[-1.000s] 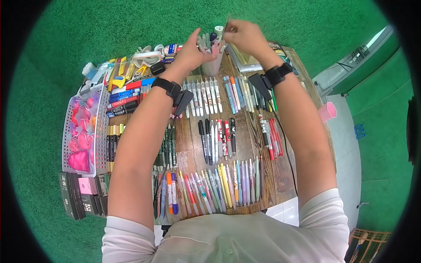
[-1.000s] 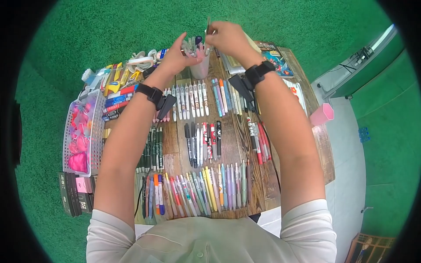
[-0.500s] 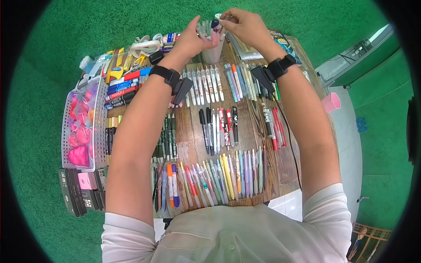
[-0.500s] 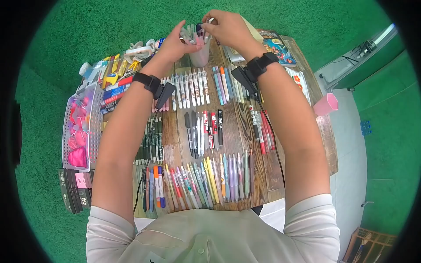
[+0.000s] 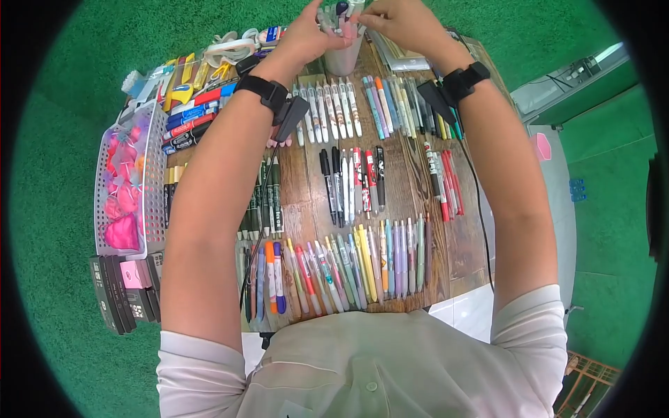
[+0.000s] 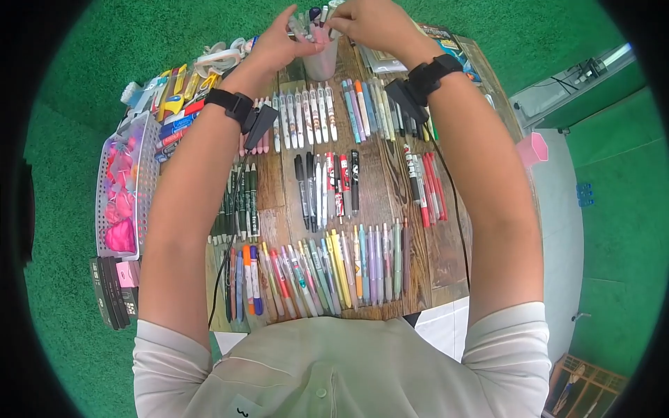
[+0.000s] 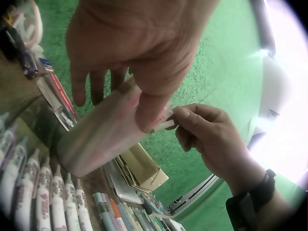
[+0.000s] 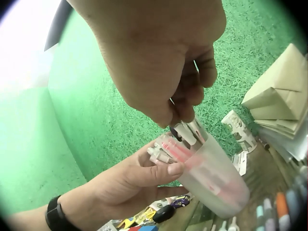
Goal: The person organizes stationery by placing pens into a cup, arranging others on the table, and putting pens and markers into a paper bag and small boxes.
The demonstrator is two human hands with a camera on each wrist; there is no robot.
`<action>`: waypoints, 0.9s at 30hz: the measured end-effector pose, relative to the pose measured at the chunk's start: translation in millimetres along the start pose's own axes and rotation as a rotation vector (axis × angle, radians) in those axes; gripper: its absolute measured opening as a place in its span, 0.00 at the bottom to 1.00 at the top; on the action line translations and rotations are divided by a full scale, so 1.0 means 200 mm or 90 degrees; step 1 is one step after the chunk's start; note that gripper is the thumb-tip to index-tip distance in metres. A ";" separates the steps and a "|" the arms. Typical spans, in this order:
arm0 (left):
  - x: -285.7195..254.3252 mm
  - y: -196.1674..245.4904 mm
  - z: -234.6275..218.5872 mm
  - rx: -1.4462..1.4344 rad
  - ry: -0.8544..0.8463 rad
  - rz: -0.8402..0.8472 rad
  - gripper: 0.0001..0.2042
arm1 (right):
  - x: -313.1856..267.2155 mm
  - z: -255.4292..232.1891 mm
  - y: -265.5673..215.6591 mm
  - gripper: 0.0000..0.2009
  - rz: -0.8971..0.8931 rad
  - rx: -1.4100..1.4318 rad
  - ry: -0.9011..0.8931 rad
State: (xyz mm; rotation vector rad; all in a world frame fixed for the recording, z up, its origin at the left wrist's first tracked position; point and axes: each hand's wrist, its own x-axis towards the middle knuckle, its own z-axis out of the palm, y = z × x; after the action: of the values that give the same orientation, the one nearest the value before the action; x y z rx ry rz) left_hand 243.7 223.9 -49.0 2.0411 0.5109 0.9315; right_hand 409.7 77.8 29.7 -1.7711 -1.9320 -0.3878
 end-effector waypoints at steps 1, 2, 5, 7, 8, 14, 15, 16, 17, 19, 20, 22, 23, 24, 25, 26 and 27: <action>-0.02 0.09 -0.03 -0.054 -0.062 -0.048 0.44 | -0.02 -0.03 0.00 0.13 0.004 0.000 -0.001; -0.04 0.17 -0.05 -0.108 -0.122 -0.095 0.43 | -0.04 -0.07 -0.01 0.13 0.060 0.035 0.024; -0.10 0.28 -0.09 -0.080 -0.095 -0.126 0.48 | -0.16 -0.18 -0.01 0.14 0.140 0.085 0.072; -0.15 0.37 -0.12 0.048 -0.036 -0.107 0.46 | -0.29 -0.25 0.01 0.14 0.169 0.096 0.098; -0.17 0.40 -0.13 0.175 0.025 -0.086 0.44 | -0.36 -0.29 0.03 0.14 0.208 0.110 0.066; -0.21 0.28 -0.16 0.207 -0.016 0.186 0.23 | -0.77 -0.48 0.07 0.15 0.413 0.299 0.107; -0.23 0.29 -0.12 0.211 -0.021 0.188 0.23 | -0.82 -0.49 0.09 0.14 0.435 0.334 0.150; -0.28 0.33 -0.07 0.203 -0.071 0.182 0.16 | -0.85 -0.52 0.07 0.14 0.439 0.346 0.179; -0.30 0.37 -0.04 0.196 -0.122 0.177 0.10 | -0.87 -0.54 0.06 0.14 0.442 0.350 0.185; -0.31 0.36 0.02 0.246 -0.204 0.128 0.12 | -0.90 -0.61 0.05 0.14 0.403 0.385 0.214; -0.34 0.40 0.05 0.320 -0.274 0.128 0.12 | -0.91 -0.66 0.07 0.14 0.415 0.347 0.207; -0.33 0.22 0.13 0.359 -0.351 0.241 0.16 | -0.95 -0.72 0.09 0.14 0.412 0.313 0.240; -0.33 0.22 0.16 0.362 -0.358 0.244 0.16 | -0.96 -0.74 0.10 0.14 0.406 0.278 0.267; -0.34 0.22 0.19 0.417 -0.387 0.222 0.16 | -0.98 -0.76 0.10 0.14 0.385 0.280 0.287; -0.35 0.23 0.21 0.473 -0.415 0.200 0.17 | -0.98 -0.78 0.09 0.14 0.392 0.282 0.292; -0.36 0.24 0.23 0.503 -0.406 0.188 0.17 | -0.96 -0.79 0.06 0.12 0.386 0.304 0.335; -0.35 0.24 0.25 0.506 -0.412 0.190 0.17 | -0.95 -0.81 0.03 0.13 0.380 0.324 0.377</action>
State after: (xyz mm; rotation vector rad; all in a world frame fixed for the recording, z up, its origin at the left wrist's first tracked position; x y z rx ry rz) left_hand 237.5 125.3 -60.3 3.0213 0.2223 0.1500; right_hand 449.1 -165.9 64.0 -1.5536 -0.9284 -0.1535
